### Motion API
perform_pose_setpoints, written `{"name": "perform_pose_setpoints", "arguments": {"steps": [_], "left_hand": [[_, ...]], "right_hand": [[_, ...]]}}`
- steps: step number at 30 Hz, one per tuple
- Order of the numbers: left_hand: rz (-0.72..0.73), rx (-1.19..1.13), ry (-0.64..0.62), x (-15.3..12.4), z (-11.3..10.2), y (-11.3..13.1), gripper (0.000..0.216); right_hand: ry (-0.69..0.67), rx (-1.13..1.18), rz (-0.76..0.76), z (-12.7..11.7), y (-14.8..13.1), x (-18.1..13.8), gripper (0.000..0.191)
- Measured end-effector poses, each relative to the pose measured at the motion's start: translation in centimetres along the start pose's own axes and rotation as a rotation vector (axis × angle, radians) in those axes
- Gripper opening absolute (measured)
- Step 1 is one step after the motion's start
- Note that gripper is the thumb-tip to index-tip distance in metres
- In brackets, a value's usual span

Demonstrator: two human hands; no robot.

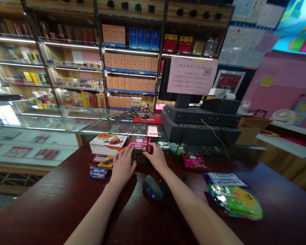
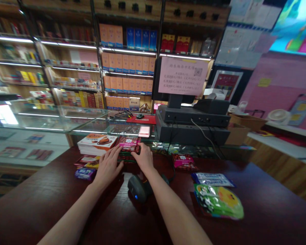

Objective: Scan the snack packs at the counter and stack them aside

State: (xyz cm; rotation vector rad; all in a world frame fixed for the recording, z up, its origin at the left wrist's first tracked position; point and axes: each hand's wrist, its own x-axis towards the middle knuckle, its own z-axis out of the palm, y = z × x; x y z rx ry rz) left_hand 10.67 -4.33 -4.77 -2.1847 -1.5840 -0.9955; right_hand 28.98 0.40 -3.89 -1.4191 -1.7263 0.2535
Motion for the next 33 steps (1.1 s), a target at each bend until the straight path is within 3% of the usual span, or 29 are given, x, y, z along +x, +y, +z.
{"name": "perform_pose_setpoints", "arguments": {"steps": [11,22,33], "left_hand": [[-0.010,-0.024,-0.001,-0.1,0.0,0.0,0.063],[0.013,-0.049,0.032,-0.2,-0.3,0.3,0.057],[0.220,-0.176,0.043,-0.1,-0.3,0.4,0.043]], "right_hand": [[-0.017,-0.007,0.005,-0.5,-0.4,-0.2,0.041],[-0.079,0.018,-0.004,-1.7,0.7,-0.6,0.063],[-0.120,-0.092,0.047,-5.0,2.7,-2.1,0.051]]}}
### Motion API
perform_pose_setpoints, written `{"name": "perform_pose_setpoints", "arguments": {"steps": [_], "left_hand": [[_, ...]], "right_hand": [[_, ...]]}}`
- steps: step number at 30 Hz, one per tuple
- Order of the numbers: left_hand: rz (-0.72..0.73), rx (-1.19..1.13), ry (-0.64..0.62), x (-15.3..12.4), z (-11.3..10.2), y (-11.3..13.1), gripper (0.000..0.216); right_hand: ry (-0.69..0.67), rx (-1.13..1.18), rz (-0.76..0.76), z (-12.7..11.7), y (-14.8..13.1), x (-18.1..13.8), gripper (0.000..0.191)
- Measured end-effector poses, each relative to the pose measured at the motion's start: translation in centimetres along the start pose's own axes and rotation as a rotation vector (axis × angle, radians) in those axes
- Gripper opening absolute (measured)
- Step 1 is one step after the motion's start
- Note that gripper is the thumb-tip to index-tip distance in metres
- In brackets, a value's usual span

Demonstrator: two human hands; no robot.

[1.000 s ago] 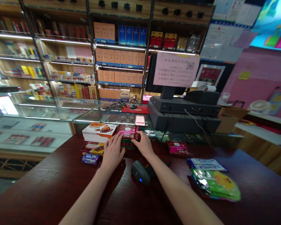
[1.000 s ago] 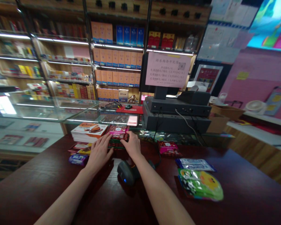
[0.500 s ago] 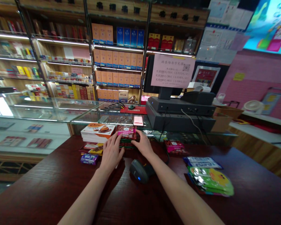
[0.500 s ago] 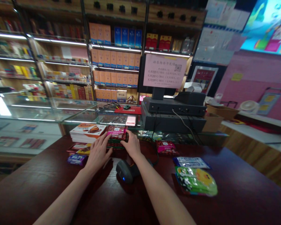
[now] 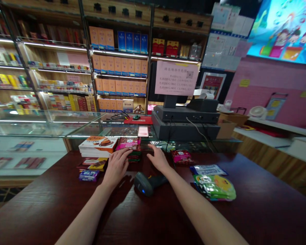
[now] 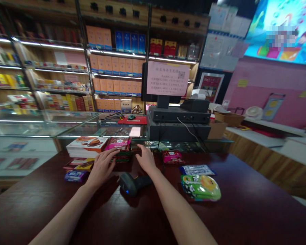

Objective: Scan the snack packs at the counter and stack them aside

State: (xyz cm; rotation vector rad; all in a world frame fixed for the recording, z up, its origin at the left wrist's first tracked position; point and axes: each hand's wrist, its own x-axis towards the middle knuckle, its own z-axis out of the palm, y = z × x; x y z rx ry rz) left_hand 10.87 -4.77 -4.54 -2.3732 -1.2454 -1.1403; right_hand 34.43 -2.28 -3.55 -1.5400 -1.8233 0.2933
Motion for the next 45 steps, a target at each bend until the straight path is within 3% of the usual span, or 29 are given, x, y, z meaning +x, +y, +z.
{"name": "perform_pose_setpoints", "arguments": {"steps": [13,20,28,36,45], "left_hand": [[0.149,-0.048,-0.202,1.3,0.1,0.9,0.036],[0.186,-0.064,-0.322,3.5,0.7,2.9,0.036],[0.215,-0.064,-0.454,6.8,3.0,5.8,0.036],[0.242,-0.058,-0.480,10.0,5.0,8.5,0.037],[0.153,-0.117,-0.729,11.7,9.4,11.7,0.052]], "right_hand": [[0.014,-0.097,0.073,-4.2,4.1,-1.9,0.043],[0.002,-0.180,0.107,-6.4,6.7,-2.4,0.040],[0.000,-0.266,0.220,-9.2,9.2,-3.3,0.039],[-0.035,-0.334,0.304,-11.8,11.3,-3.9,0.039],[-0.059,-0.367,0.403,-13.1,13.6,-4.1,0.038]]}}
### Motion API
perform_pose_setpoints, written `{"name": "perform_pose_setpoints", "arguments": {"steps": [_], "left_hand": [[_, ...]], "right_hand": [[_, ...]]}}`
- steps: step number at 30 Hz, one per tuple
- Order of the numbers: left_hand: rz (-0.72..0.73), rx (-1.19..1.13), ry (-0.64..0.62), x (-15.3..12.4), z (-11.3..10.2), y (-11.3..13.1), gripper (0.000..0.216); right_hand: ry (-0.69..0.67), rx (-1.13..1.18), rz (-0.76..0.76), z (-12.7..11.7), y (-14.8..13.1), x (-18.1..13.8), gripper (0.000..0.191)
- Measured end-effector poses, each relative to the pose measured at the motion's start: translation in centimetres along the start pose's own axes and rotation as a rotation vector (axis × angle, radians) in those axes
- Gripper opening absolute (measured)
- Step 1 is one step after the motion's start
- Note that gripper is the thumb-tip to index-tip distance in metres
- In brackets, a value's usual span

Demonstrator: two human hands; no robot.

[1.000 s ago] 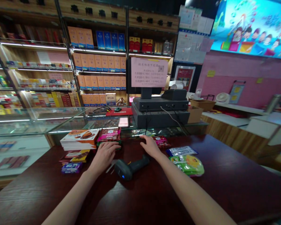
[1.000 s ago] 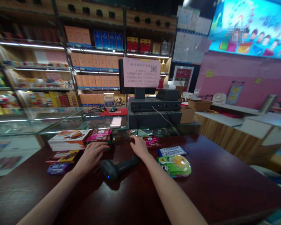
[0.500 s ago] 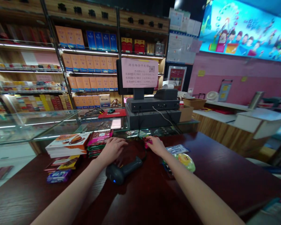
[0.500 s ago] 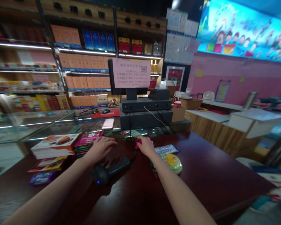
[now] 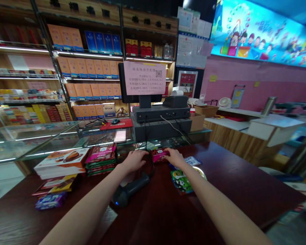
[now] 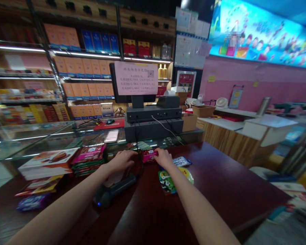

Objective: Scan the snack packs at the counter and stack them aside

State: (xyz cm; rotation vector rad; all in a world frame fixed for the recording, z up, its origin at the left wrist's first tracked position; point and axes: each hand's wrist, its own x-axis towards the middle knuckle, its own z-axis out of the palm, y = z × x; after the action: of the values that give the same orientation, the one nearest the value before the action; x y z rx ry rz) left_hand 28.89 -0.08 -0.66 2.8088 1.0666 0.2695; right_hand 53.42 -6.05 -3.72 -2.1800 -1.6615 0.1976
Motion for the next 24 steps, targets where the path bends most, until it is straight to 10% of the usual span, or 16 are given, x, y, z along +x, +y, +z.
{"name": "perform_pose_setpoints", "arguments": {"steps": [24], "left_hand": [[-0.207,-0.145,-0.160,5.3,4.2,2.8,0.067]], "right_hand": [[-0.088,0.189,0.042,0.5,2.7,1.5,0.044]]}}
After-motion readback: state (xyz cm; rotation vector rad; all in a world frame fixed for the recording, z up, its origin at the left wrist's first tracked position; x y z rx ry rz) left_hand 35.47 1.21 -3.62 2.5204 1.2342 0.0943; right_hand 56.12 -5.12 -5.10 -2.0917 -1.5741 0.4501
